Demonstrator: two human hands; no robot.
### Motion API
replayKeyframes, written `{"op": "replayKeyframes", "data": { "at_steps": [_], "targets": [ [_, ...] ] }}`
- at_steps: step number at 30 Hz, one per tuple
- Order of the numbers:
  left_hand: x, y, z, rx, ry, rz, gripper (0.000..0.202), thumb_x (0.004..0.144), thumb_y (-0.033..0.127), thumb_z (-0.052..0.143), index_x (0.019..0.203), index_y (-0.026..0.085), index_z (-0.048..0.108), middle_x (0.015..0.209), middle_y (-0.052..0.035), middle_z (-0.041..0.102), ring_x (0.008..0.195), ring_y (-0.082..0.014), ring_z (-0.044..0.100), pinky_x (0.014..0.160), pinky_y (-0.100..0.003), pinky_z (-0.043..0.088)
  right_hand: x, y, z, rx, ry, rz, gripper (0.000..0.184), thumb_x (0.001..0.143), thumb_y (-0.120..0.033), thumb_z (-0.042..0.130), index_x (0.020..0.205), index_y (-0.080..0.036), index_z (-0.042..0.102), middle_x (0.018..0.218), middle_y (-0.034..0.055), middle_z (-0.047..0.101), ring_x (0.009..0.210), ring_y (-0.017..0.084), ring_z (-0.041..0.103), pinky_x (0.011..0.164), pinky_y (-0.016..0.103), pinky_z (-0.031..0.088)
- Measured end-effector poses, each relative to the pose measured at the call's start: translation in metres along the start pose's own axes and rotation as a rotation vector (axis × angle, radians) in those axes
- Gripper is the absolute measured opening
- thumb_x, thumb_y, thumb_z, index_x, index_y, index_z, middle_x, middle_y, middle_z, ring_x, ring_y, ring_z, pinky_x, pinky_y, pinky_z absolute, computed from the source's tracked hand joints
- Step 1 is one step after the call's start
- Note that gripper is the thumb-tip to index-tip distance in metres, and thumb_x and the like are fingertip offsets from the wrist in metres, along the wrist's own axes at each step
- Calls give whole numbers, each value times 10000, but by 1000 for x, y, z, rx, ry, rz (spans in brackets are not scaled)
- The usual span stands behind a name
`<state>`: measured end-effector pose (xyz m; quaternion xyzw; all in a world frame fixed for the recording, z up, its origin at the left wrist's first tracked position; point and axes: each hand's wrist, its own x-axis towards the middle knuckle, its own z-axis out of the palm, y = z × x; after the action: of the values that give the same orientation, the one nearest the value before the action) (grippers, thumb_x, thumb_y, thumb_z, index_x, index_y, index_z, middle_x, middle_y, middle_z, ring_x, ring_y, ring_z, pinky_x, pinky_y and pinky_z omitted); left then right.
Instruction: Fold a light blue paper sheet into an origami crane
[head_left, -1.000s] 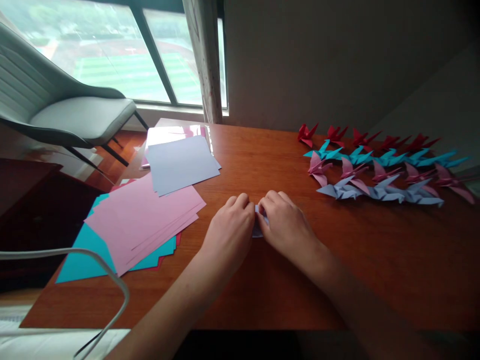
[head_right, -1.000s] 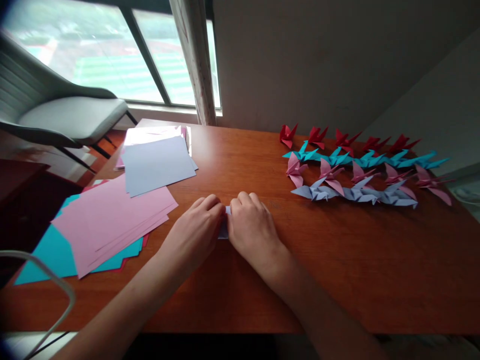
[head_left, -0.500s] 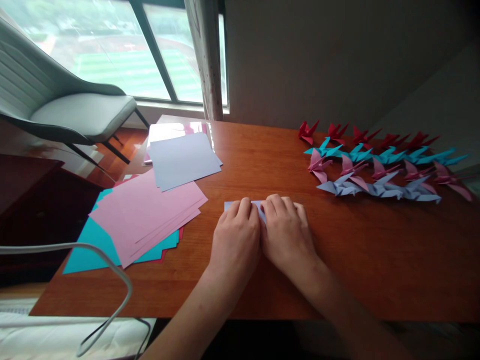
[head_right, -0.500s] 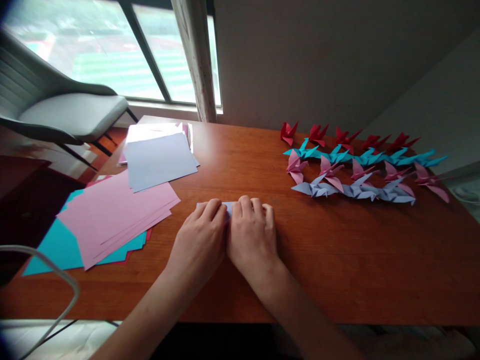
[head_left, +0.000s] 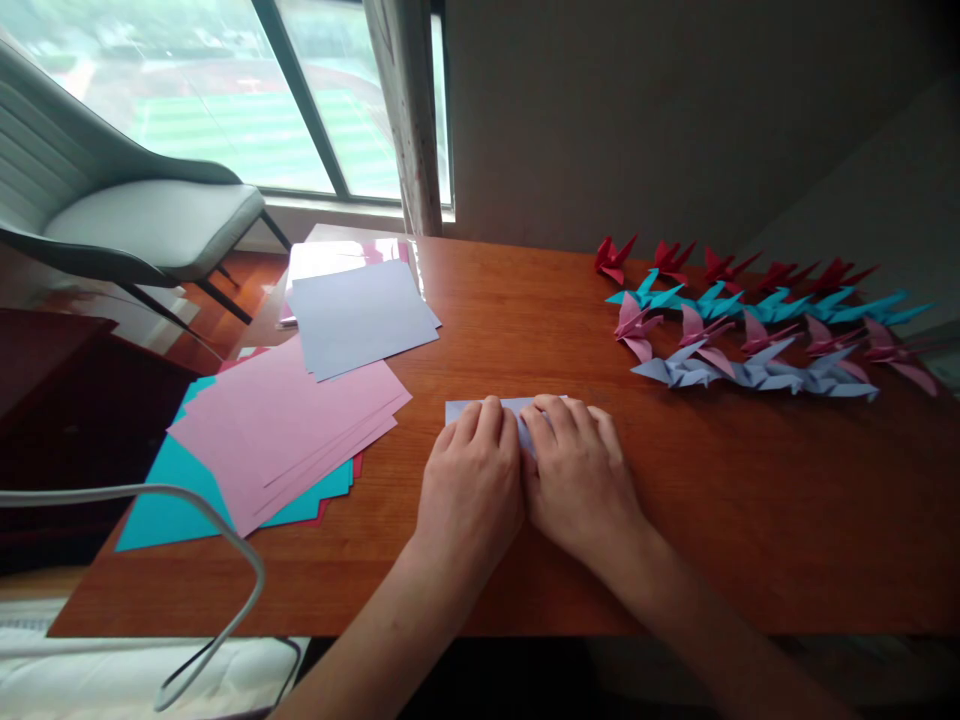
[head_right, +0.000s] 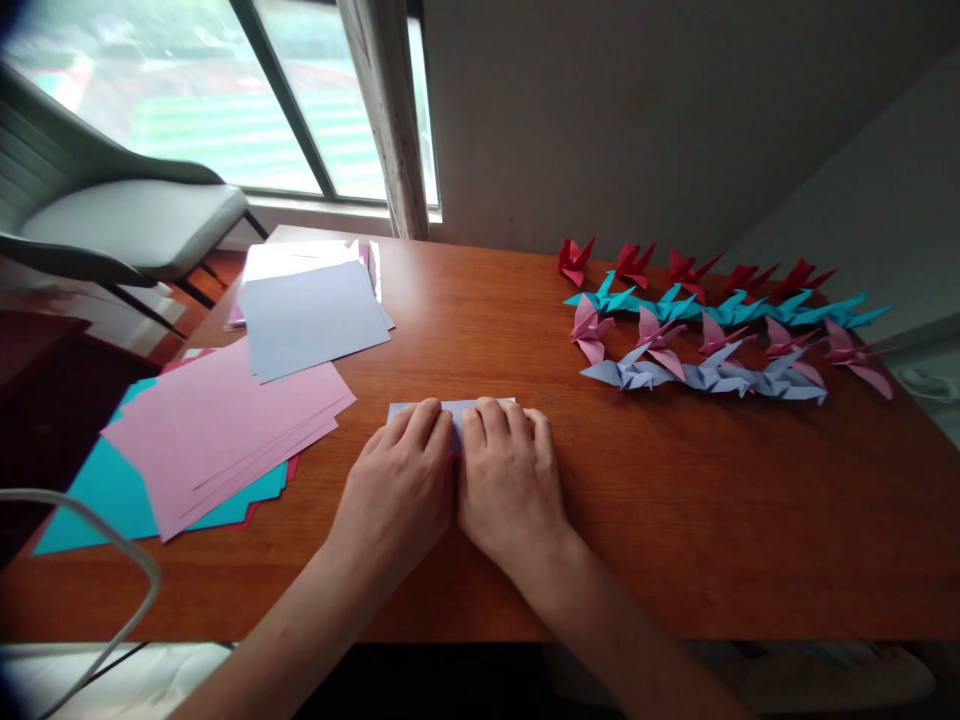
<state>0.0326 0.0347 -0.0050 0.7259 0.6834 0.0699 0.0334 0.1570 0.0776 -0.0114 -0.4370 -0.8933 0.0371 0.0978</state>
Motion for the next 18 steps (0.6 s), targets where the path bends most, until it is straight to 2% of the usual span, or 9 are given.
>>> {"op": "replayKeyframes", "data": {
  "at_steps": [4, 10, 12, 15, 18],
  "targets": [
    [0, -1, 0, 10, -10, 0, 246, 907, 158, 453, 1111, 116, 584, 1215, -151, 589, 1107, -299, 548, 892, -416, 504, -8, 13, -1, -28, 1, 12, 350, 857, -171, 527, 1205, -165, 570, 1239, 146, 604, 1113, 317, 510, 967, 474, 353],
    [0, 0, 0, 27, 3, -8, 248, 897, 137, 451, 1107, 111, 580, 1212, -149, 581, 1107, -301, 539, 897, -423, 499, -33, 59, 0, -146, 78, 115, 379, 839, -153, 534, 1215, -179, 562, 1180, 136, 612, 1061, 316, 538, 877, 453, 407],
    [0, 0, 0, 30, 8, -8, 246, 895, 140, 458, 1106, 114, 581, 1208, -147, 581, 1106, -300, 537, 893, -421, 499, -39, 71, -2, -171, 90, 158, 336, 860, -160, 531, 1192, -180, 570, 1140, 133, 624, 1030, 316, 549, 829, 442, 422],
    [-1, 0, 1, 38, 15, -5, 248, 889, 136, 466, 1108, 128, 582, 1208, -143, 586, 1107, -293, 537, 882, -409, 501, -37, 69, -7, -107, 148, 110, 307, 886, -119, 502, 1178, -173, 577, 1130, 131, 627, 1023, 295, 549, 858, 426, 428],
    [0, 0, 0, 42, 12, -3, 249, 888, 130, 462, 1105, 128, 584, 1204, -146, 591, 1094, -292, 546, 872, -408, 505, -19, 49, -9, 21, 142, -18, 249, 926, -108, 457, 1114, -175, 607, 1040, 105, 637, 971, 255, 555, 858, 377, 428]
  ]
}}
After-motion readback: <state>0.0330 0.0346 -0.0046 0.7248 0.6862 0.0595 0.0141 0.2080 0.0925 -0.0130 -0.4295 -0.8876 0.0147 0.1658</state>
